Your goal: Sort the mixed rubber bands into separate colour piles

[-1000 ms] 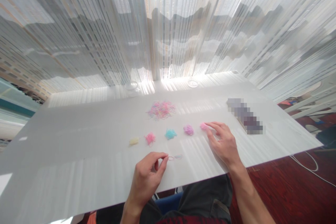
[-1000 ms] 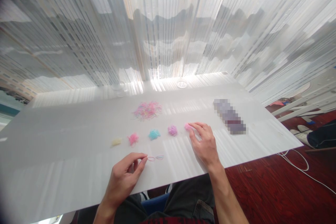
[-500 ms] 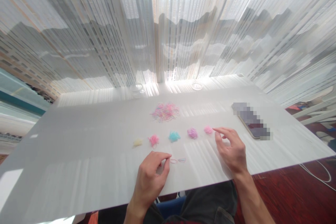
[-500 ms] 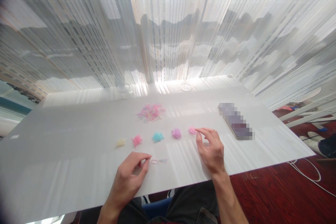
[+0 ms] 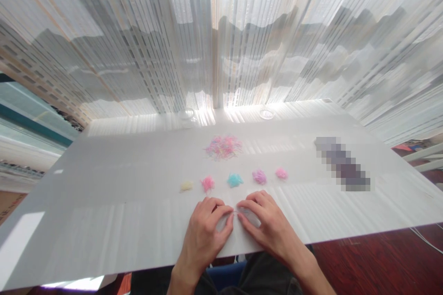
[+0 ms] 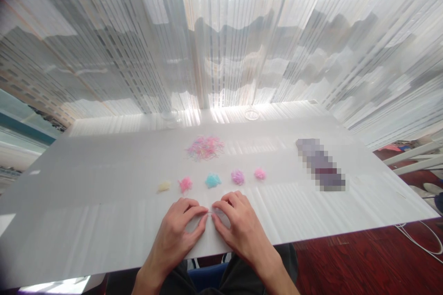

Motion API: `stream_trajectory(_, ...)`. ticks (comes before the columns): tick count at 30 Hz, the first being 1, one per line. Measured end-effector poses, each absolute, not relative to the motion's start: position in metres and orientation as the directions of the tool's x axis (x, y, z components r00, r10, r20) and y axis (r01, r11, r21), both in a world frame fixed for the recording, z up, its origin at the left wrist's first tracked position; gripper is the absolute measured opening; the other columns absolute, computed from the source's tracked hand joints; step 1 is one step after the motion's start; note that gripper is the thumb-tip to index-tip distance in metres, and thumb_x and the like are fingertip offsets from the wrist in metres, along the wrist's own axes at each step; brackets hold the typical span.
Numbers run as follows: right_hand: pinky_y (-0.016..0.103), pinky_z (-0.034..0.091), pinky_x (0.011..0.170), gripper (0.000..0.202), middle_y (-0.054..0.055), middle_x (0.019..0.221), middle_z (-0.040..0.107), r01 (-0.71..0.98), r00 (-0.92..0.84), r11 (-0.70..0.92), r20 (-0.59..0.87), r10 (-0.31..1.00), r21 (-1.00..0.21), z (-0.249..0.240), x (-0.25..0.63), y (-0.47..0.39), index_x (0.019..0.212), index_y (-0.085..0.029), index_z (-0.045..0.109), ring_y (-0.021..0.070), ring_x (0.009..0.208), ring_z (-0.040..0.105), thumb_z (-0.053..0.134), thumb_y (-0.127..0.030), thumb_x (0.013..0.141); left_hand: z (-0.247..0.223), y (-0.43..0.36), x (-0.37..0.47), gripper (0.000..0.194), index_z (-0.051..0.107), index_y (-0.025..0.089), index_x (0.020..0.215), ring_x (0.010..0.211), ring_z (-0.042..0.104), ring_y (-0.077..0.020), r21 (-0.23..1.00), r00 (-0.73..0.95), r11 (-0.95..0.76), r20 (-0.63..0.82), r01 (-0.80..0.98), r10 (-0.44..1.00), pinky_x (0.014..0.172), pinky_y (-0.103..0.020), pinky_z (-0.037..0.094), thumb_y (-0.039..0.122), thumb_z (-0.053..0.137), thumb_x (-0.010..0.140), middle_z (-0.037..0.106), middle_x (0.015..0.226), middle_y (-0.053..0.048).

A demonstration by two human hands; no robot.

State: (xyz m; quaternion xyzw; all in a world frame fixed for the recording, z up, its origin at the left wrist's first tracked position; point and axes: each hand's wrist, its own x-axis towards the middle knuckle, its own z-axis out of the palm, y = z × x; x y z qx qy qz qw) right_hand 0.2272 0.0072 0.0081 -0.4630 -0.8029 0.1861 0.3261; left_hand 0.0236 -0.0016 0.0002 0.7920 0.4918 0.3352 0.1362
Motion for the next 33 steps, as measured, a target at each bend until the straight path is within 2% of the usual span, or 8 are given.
stream_trajectory(7, 0.04, 0.055, 0.076, 0.01, 0.006, 0.091, 0.067, 0.633, -0.341, 0.521, 0.399, 0.851, -0.572, -0.006, 0.225, 0.009, 0.099, -0.024, 0.071, 0.0235, 0.084, 0.064, 0.062, -0.019, 0.099, -0.001, -0.001, 0.024, 0.011, 0.071, 0.022, 0.094, 0.08, 0.063, -0.0208, 0.533, 0.286, -0.477, 0.403, 0.699, 0.869, 0.073, -0.035, 0.048, 0.016, 0.062, 0.097, 0.068, 0.088, -0.004)
stream_trajectory(13, 0.04, 0.059, 0.084, 0.017, 0.008, 0.104, 0.067, 0.605, -0.358, 0.496, 0.344, 0.868, -0.623, -0.001, 0.241, 0.006, 0.116, -0.026, 0.068, 0.0248, 0.097, 0.066, 0.061, -0.022, 0.101, 0.0, 0.0, 0.022, 0.016, 0.071, 0.021, 0.095, 0.08, 0.064, -0.0201, 0.518, 0.316, -0.491, 0.391, 0.701, 0.864, 0.073, -0.034, 0.049, 0.019, 0.057, 0.102, 0.068, 0.089, -0.005)
stream_trajectory(18, 0.037, 0.059, 0.074, 0.012, 0.005, 0.092, 0.067, 0.657, -0.359, 0.479, 0.316, 0.878, -0.583, 0.005, 0.246, 0.006, 0.099, -0.026, 0.071, 0.0223, 0.084, 0.066, 0.061, -0.022, 0.101, 0.0, 0.001, 0.022, 0.019, 0.071, 0.02, 0.095, 0.08, 0.064, -0.0203, 0.518, 0.323, -0.498, 0.394, 0.695, 0.86, 0.072, -0.034, 0.049, 0.021, 0.054, 0.104, 0.068, 0.089, -0.005)
stream_trajectory(21, 0.037, 0.058, 0.073, 0.014, 0.005, 0.088, 0.067, 0.653, -0.37, 0.501, 0.339, 0.865, -0.567, 0.004, 0.239, 0.008, 0.097, -0.023, 0.07, 0.0219, 0.081, 0.065, 0.057, -0.022, 0.103, -0.001, 0.0, 0.022, 0.019, 0.071, 0.02, 0.095, 0.081, 0.064, -0.0205, 0.521, 0.319, -0.504, 0.406, 0.689, 0.856, 0.073, -0.035, 0.049, 0.021, 0.054, 0.104, 0.068, 0.089, -0.005)
stream_trajectory(27, 0.037, 0.057, 0.073, 0.017, 0.006, 0.088, 0.069, 0.626, -0.348, 0.538, 0.416, 0.841, -0.565, -0.001, 0.231, 0.01, 0.1, -0.023, 0.07, 0.0219, 0.082, 0.066, 0.055, -0.021, 0.105, -0.005, -0.001, 0.022, 0.016, 0.072, 0.022, 0.099, 0.081, 0.063, -0.0206, 0.51, 0.321, -0.511, 0.417, 0.692, 0.85, 0.074, -0.035, 0.047, 0.021, 0.056, 0.103, 0.068, 0.09, -0.005)
stream_trajectory(33, 0.037, 0.058, 0.078, 0.018, 0.006, 0.094, 0.072, 0.6, -0.328, 0.517, 0.402, 0.855, -0.611, 0.0, 0.235, 0.008, 0.11, -0.023, 0.069, 0.0225, 0.087, 0.067, 0.054, -0.017, 0.104, -0.005, -0.002, 0.023, 0.015, 0.067, 0.02, 0.096, 0.08, 0.062, -0.0215, 0.491, 0.315, -0.508, 0.425, 0.707, 0.849, 0.072, -0.035, 0.046, 0.017, 0.055, 0.103, 0.067, 0.09, -0.004)
